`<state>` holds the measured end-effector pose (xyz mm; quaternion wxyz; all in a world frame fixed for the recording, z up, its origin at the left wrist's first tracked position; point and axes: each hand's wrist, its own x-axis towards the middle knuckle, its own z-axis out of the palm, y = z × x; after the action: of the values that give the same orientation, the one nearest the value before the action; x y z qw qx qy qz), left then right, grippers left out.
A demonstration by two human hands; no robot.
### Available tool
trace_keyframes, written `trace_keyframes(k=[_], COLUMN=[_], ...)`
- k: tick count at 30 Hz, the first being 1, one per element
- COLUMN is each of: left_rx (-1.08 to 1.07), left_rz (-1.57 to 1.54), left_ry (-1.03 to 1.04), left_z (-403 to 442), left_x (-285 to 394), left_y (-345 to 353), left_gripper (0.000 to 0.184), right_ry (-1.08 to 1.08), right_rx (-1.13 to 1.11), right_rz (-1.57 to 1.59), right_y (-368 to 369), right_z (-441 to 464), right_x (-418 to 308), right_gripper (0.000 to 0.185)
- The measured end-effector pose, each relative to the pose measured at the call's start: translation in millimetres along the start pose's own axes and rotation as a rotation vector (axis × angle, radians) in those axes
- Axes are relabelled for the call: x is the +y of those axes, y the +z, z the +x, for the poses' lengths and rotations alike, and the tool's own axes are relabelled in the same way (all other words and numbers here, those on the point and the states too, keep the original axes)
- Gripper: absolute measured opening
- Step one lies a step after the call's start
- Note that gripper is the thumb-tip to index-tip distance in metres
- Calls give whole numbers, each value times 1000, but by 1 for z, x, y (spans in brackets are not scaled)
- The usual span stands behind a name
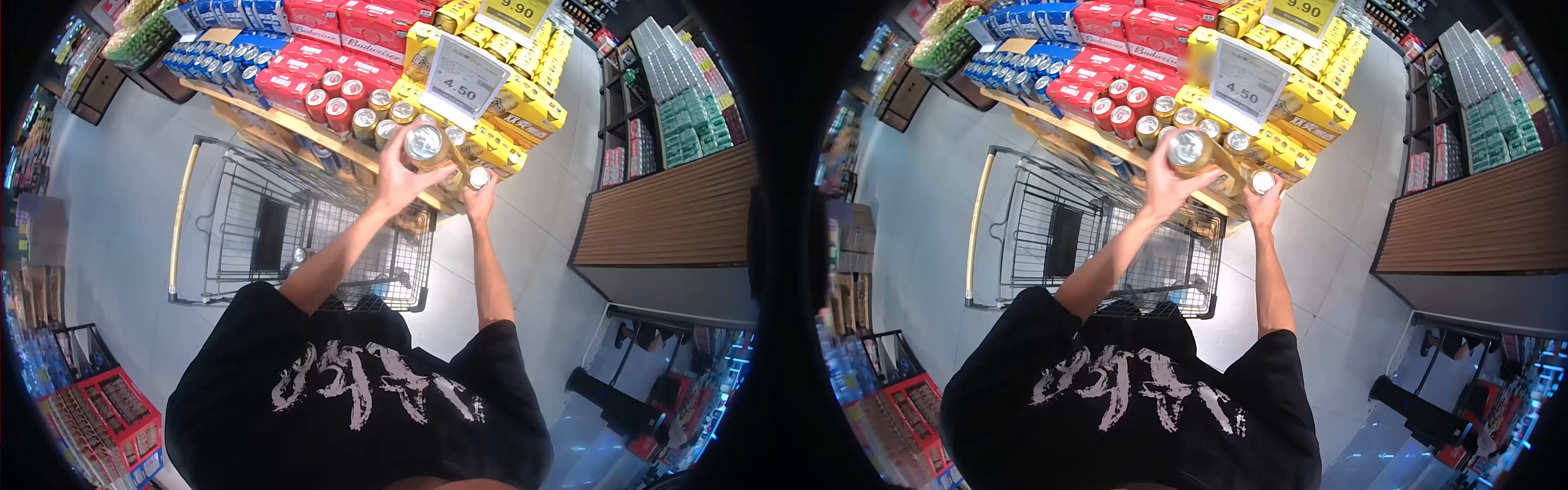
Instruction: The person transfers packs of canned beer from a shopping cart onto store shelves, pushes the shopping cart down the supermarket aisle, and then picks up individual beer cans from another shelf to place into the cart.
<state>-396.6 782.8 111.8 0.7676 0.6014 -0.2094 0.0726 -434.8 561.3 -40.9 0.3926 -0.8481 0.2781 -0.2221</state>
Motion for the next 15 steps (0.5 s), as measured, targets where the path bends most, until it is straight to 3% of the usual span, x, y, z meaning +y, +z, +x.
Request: trace_keyframes(k=[1,3,5,6,9,15], left_rx=[-33,-59,80,20,-1,138], left_rz=[-282,-497,-570,-526,-659,-885], left_ry=[-94,-238,-290,-460,-786,-781], left_z=[-5,-19,-41,-53,-81,-112], left_x=[18,40,68,78,80,107], left_y=[-9,-34,-47,-60,-100,-136], left_gripper=[67,64,66,60,60,68], right_ry=[-4,-3,-15,10,-150,-55], right_rx=[12,26,24,33,164,89], right_rz=[-9,53,11,-25,281,996], right_y=[3,11,-1,-10,-29,-54], right_z=[1,7,3,-1,-20,-73], right_x=[2,12,-13,-33,-72,-100], right_gripper=[74,74,72,67,61,39])
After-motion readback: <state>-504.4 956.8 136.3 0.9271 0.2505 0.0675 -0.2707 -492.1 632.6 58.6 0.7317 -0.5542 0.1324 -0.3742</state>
